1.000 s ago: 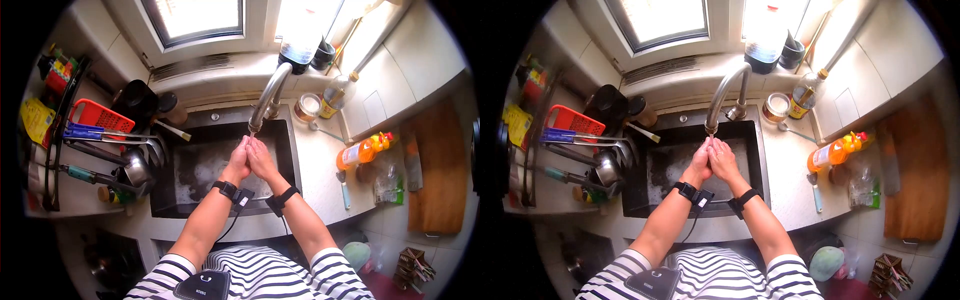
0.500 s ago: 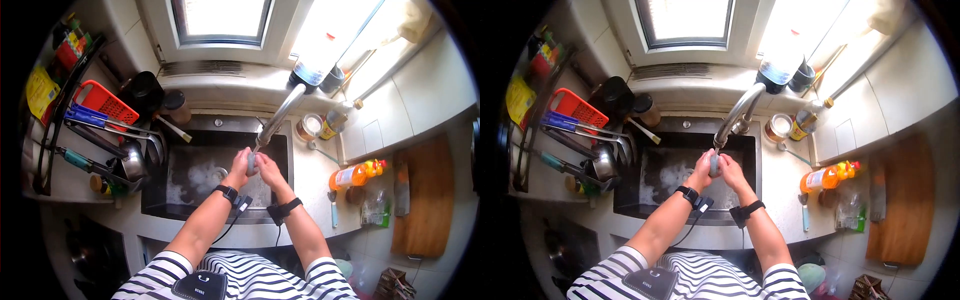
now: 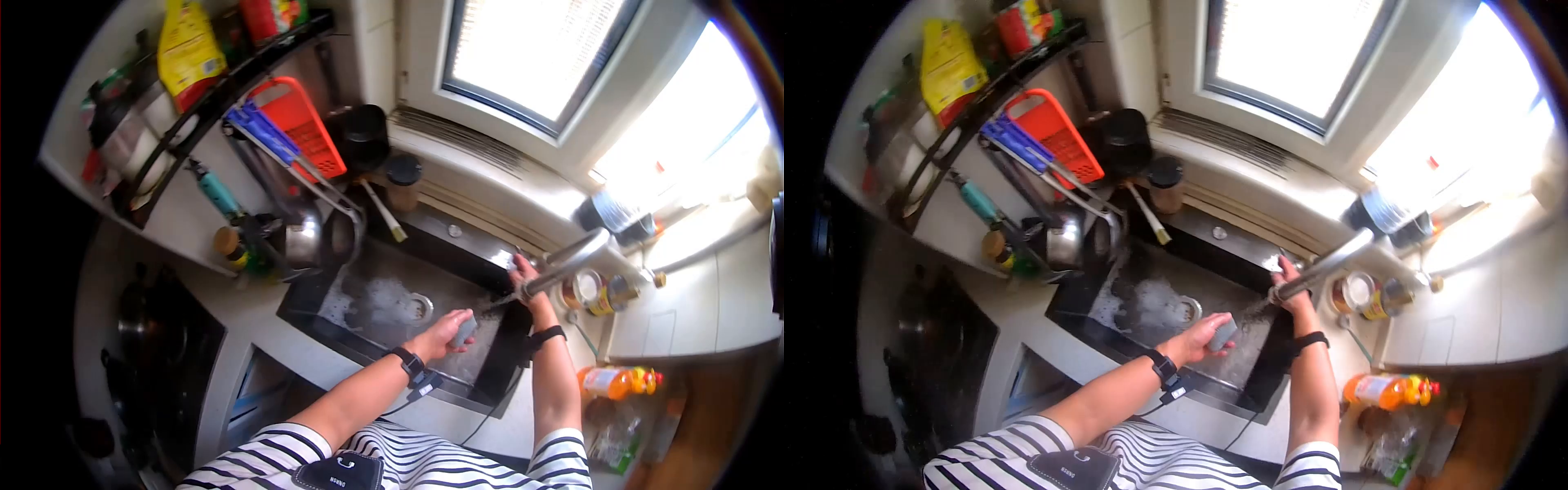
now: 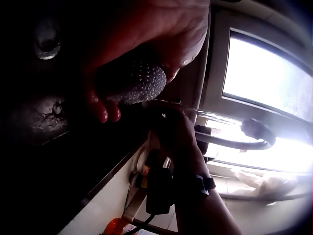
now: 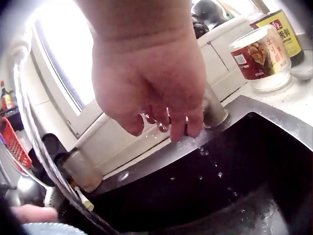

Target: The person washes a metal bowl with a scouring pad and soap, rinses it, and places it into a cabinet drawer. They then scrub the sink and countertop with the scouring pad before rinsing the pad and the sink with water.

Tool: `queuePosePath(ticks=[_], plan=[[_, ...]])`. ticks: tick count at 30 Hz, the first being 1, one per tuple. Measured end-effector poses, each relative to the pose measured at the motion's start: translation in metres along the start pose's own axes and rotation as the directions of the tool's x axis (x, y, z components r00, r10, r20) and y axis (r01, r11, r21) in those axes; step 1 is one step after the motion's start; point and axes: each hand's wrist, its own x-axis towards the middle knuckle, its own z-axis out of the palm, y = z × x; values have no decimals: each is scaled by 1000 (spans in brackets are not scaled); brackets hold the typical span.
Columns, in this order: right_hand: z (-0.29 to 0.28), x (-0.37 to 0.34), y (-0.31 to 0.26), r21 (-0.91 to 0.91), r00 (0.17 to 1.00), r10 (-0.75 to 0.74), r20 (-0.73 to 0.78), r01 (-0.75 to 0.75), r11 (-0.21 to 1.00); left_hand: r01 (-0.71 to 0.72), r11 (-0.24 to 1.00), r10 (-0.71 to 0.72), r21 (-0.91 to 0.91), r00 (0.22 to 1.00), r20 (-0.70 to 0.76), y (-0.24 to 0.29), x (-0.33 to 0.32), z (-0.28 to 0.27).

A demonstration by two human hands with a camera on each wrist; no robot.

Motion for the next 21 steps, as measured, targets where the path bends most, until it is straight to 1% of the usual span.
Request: queuePosePath(ticks=[1, 2, 4, 5, 7, 9, 12, 13, 14, 15, 16, 17, 18, 19, 20, 21], plan=[[6, 9, 16, -6, 1000, -24, -2, 24, 1000, -5, 1000, 5, -1, 1000, -13, 0, -4, -7], [4, 9, -8, 78, 994, 105, 34, -107, 991, -4, 1000, 4, 1, 1000, -24, -1, -8, -16], [4, 20, -17, 167, 966, 259, -11, -254, 953, -24, 1000, 23, -20, 999, -37, -2, -15, -32], [5, 22, -22, 469, 948, 316, -43, -260, 844, -27, 999, 26, -25, 999, -35, -4, -17, -38], [8, 22, -40, 593, 902, 430, -43, -324, 737, -55, 997, 50, -52, 995, -83, -2, -26, -46], [21, 4, -60, 415, 921, 342, -187, -241, 877, -81, 993, 70, -86, 990, -119, -3, -33, -54], [59, -45, -74, 268, 928, 357, -106, -319, 909, -119, 986, 98, -120, 981, -170, -10, -34, -60], [74, -68, -87, 216, 956, 290, -36, -276, 937, -101, 988, 84, -114, 986, -147, -14, -33, -60], [106, -87, -72, 217, 981, 187, -52, -172, 961, -83, 990, 69, -110, 990, -125, -19, -30, -60], [124, -114, -100, 237, 986, 160, -53, -144, 961, -64, 993, 53, -103, 993, -103, -23, -27, -58], [119, -135, -148, 435, 940, 289, 182, -341, 834, -29, 996, 25, -89, 999, -40, -23, -32, -47], [151, -148, -135, 343, 974, 190, 122, -221, 913, -9, 991, 22, -132, 994, 103, -27, -32, -43], [154, -157, -147, 171, 996, 84, -43, -76, 982, -25, 985, 46, -169, 992, 121, -27, -38, -36], [139, -163, -169, 143, 989, 119, -82, -107, 984, -37, 978, 66, -205, 988, 140, -22, -49, -29], [132, -164, -172, 149, 986, 156, -53, -147, 978, -28, 977, 80, -211, 967, 243, -18, -63, -24], [124, -167, -179, 167, 982, 143, -124, -122, 978, -19, 975, 96, -223, 935, 340, -9, -75, -24]])
